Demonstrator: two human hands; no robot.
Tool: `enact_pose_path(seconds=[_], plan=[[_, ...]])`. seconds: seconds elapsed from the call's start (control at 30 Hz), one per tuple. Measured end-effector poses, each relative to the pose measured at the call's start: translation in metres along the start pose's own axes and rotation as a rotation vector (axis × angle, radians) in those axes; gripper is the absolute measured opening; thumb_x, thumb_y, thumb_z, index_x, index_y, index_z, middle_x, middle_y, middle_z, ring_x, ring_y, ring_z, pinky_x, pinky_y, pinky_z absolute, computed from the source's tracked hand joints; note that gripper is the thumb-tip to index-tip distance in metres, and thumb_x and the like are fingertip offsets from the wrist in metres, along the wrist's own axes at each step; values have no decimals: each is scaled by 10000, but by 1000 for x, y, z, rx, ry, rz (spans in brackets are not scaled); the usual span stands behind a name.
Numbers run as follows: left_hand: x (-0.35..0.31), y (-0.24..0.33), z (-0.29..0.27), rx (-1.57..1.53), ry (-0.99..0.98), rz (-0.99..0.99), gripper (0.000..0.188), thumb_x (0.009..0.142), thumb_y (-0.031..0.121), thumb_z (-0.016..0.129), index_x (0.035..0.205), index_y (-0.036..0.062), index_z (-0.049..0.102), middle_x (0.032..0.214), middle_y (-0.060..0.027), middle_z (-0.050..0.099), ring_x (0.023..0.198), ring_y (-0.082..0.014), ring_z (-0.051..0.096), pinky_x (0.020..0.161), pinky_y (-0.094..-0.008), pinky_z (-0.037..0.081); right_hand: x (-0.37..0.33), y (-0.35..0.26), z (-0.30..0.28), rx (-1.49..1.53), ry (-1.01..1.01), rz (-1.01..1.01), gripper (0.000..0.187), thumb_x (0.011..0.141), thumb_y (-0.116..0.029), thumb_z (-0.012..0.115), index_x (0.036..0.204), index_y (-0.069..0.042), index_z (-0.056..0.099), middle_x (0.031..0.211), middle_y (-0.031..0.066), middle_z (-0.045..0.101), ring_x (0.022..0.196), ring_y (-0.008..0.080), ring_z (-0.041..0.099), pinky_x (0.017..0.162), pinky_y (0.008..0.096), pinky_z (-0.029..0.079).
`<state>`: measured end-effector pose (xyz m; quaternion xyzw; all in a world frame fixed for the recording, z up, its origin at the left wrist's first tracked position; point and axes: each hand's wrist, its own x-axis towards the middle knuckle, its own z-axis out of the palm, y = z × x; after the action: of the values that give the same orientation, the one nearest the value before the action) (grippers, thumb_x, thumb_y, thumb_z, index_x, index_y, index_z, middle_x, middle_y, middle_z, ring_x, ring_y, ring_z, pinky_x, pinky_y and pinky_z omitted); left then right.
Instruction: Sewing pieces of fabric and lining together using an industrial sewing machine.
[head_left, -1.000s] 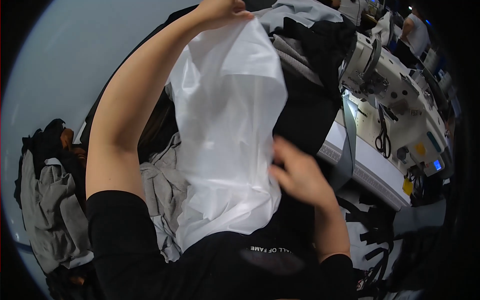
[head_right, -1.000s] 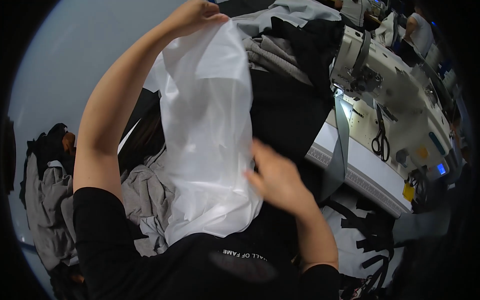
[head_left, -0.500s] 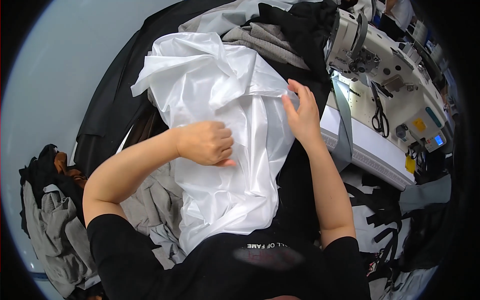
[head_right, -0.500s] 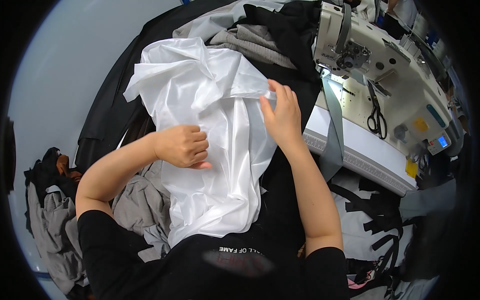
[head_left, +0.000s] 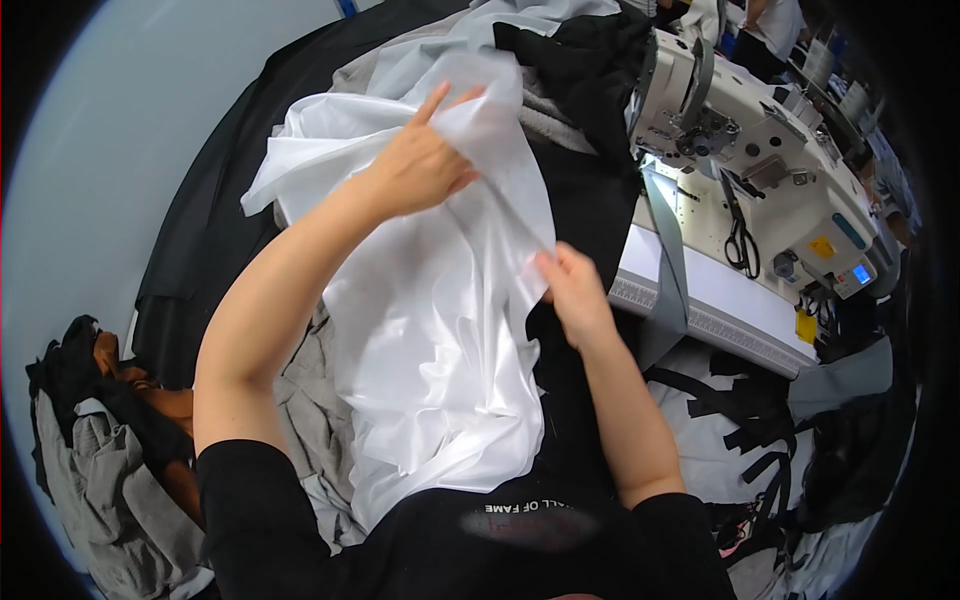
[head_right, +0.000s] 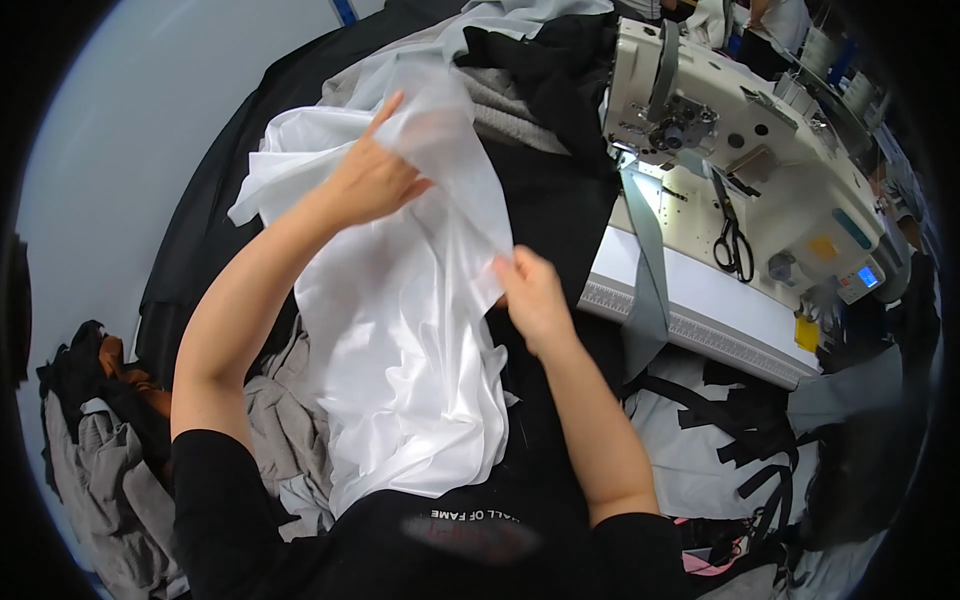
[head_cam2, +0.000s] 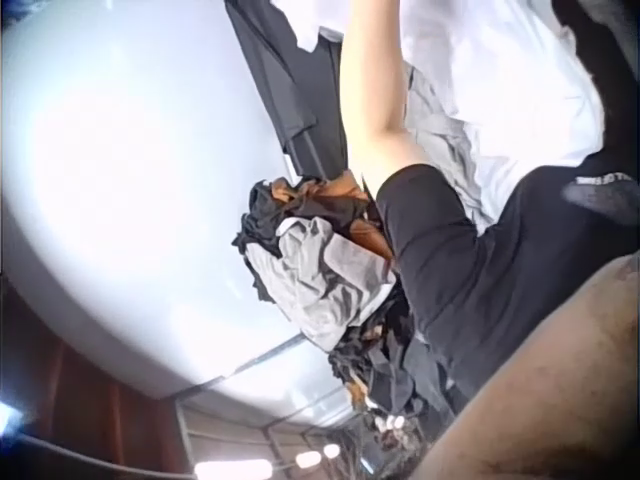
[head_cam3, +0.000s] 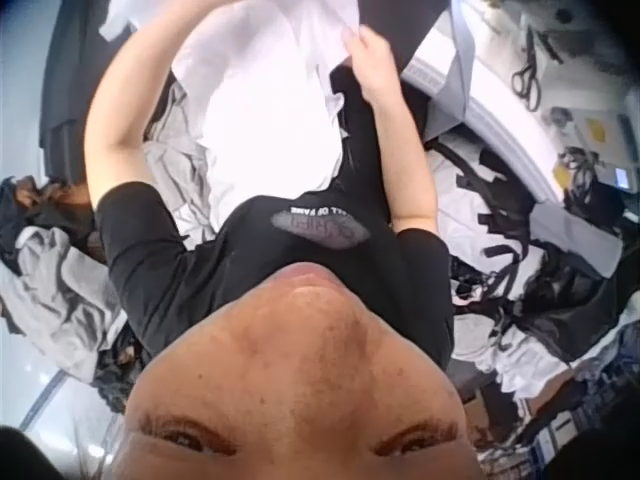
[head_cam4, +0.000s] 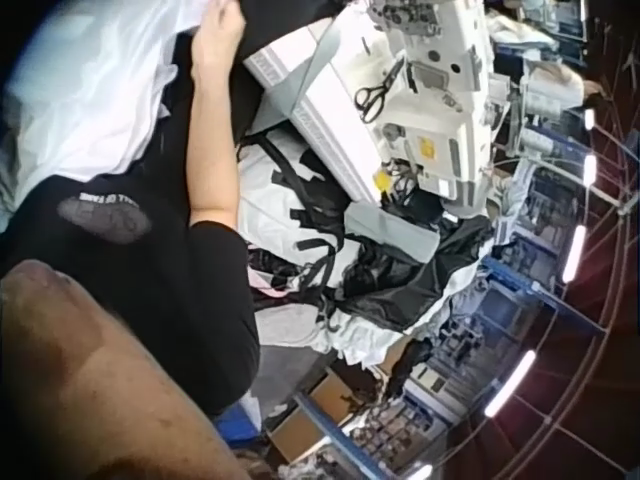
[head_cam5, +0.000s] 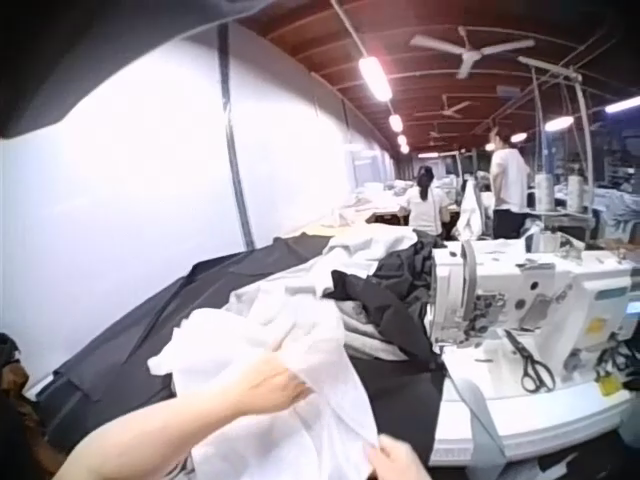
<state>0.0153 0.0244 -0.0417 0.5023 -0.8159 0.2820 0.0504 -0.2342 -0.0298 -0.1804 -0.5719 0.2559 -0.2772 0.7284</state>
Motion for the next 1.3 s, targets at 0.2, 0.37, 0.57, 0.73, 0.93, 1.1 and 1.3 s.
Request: enact_pose_path(seconds=[0.2,0.37,0.57,0.73,0.93,1.1,1.3], plan=[[63,1,27,-277,65,-285,268,807,119,667,1071,76,674,1049,-110,672,1143,-325,560,1159,-481,314,-67,-15,-5,562,-85,106,348,1032,-204,523,1272,44,567,1184,114,663,1050,186,651,949,359,508],[18,9,20,-364,-114,-210,265,891,229,660,1106,73,659,1153,-115,637,1164,-320,555,1144,-465,328,-56,-5,-39,369,274,-4,349,1041,-168,500,1297,65,543,1244,136,636,1109,179,618,981,319,478],[-45,5,-14,-183,-81,-111,288,926,283,636,1136,87,652,1140,-115,623,1328,-301,461,1167,-454,301,-46,-3,-27,205,340,-258,488,1017,-84,513,1466,17,352,1336,169,569,1222,199,549,1069,333,405],[-66,-5,-41,78,-345,-224,257,825,99,679,1081,124,666,1106,-72,633,1191,-285,535,1051,-436,373,-39,-17,-14,-374,364,-442,580,900,13,584,1456,3,419,1381,181,550,1272,255,532,1097,368,379],[-86,-4,-86,232,151,-407,245,805,95,720,1030,63,628,1177,-84,629,893,-253,651,702,-357,512,-15,-24,-10,-536,297,-340,462,931,-87,508,1379,29,501,1364,238,553,1273,367,527,1090,396,386],[-87,-7,-51,-21,-126,-660,448,831,126,729,1218,36,520,1366,-150,525,998,-349,650,805,-420,543,-12,-28,5,-583,314,-334,536,940,-120,550,1441,21,420,1416,253,498,1311,382,482,1106,409,360],[-122,-24,-21,101,-119,-804,405,843,92,711,1200,59,523,1388,-128,509,858,-345,679,735,-435,554,-15,-22,-37,-638,541,-374,583,936,-113,563,1457,59,366,1462,248,434,1365,365,427,1143,404,317]])
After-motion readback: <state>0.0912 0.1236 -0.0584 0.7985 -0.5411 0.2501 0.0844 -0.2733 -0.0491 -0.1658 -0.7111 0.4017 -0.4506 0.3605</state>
